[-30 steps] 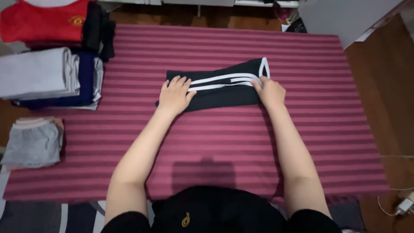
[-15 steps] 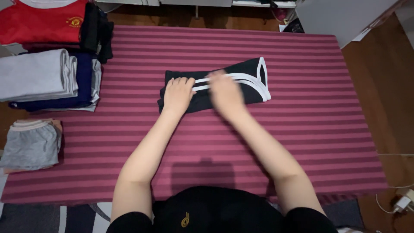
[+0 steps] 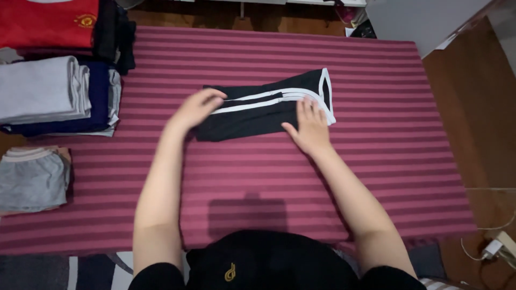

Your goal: The person folds a pair of black shorts with white stripes on a striped pink surface. They smooth the fabric, fold the legs inward, then fold the garment in half and again to form a compact rectangle.

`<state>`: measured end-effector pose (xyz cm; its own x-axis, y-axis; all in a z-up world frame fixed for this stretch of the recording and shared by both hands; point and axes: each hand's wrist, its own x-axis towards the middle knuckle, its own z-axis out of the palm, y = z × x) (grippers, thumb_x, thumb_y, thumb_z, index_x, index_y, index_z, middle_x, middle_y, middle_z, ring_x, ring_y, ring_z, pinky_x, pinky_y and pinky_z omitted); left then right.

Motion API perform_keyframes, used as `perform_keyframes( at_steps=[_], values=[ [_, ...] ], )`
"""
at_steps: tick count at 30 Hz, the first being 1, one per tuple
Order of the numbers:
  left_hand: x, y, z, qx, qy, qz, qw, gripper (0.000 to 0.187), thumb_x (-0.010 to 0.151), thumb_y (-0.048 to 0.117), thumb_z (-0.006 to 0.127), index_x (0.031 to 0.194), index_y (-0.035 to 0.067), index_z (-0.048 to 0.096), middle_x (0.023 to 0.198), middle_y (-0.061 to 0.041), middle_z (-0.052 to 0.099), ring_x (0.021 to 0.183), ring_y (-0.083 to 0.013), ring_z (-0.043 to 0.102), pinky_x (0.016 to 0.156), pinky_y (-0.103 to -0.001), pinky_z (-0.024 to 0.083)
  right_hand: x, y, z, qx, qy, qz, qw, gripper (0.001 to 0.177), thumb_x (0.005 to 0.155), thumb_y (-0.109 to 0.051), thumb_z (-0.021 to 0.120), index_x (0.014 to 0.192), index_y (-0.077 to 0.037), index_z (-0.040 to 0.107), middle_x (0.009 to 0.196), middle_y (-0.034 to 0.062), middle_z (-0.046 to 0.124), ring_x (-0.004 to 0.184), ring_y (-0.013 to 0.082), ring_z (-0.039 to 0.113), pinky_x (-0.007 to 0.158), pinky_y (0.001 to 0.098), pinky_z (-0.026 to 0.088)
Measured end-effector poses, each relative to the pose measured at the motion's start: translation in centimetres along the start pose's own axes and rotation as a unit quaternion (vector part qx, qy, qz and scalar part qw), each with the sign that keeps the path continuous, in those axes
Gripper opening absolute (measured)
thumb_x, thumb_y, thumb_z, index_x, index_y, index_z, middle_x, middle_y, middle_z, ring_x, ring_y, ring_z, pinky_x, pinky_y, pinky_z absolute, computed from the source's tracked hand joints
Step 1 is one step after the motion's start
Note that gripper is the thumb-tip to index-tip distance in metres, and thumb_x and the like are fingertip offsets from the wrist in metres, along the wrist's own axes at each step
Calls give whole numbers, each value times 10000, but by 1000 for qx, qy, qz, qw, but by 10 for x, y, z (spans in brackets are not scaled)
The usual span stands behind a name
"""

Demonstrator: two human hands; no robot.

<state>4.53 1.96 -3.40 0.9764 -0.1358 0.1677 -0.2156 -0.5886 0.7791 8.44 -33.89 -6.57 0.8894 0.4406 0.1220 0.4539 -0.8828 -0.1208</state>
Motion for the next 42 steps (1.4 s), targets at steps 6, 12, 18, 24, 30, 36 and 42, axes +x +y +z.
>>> perform_keyframes(
  at_steps=[6, 12, 18, 24, 30, 36, 42],
  values=[
    [-11, -47, -39, 39, 37, -206, 977, 555, 1114, 516, 496, 1320, 33, 675, 1242, -277, 678, 1182, -440, 635, 1002, -564, 485, -3, -18, 3, -35, 108, -50, 992, 722, 1034, -440, 574, 1578, -4, 387, 1595, 245, 421, 1484, 400, 365, 1162, 586, 227],
    [-3, -40, -16, -179, -41, -364, 913, 946, 995, 714, 501, 1476, -98, 441, 1298, -405, 570, 892, -427, 732, 694, -507, 636, -14, -118, 3, 66, -43, -259, 963, 907, 938, -549, 621, 1611, -45, 283, 1641, 231, 329, 1511, 396, 338, 1194, 561, 283],
    [10, -47, 21, -280, -41, -358, 890, 1078, 928, 791, 569, 1571, -38, 322, 1369, -431, 439, 994, -464, 688, 732, -580, 611, -7, -162, -15, 22, -127, -141, 982, 1133, 904, -727, 566, 1608, 54, 144, 1637, 315, 241, 1543, 458, 194, 1229, 599, 175],
    [62, 34, 42, -280, -58, -235, 929, 909, 985, 729, 476, 1438, -58, 456, 1101, -293, 690, 782, -331, 766, 626, -411, 642, 2, -99, 24, 379, -103, -39, 919, 769, 951, -487, 683, 1485, 10, 440, 1423, 275, 558, 1336, 433, 535, 1121, 563, 424],
    [136, 88, 124, -229, -89, -75, 966, 507, 953, 559, 633, 1121, 97, 757, 801, -71, 778, 507, -99, 644, 436, -207, 494, -24, -32, 35, 528, 60, 56, 845, 658, 939, -258, 803, 1464, -13, 491, 1370, 257, 555, 1196, 430, 638, 1012, 543, 539],
    [156, 93, 191, -110, -136, 66, 982, 326, 958, 367, 616, 1182, 170, 747, 910, -23, 809, 914, -244, 767, 839, -393, 599, -31, 30, 0, 146, 125, -76, 978, 484, 948, -496, 704, 1154, -59, 724, 985, 150, 654, 1023, 373, 634, 978, 506, 459],
    [108, 79, 197, -44, -82, 179, 979, 596, 892, 412, 762, 1420, 228, 554, 830, -15, 726, 751, -226, 679, 733, -393, 546, -28, 97, -2, 97, 38, -43, 994, 498, 1043, -410, 587, 1399, -64, 627, 1412, 212, 614, 1392, 368, 511, 1205, 615, 237]
  ],
)
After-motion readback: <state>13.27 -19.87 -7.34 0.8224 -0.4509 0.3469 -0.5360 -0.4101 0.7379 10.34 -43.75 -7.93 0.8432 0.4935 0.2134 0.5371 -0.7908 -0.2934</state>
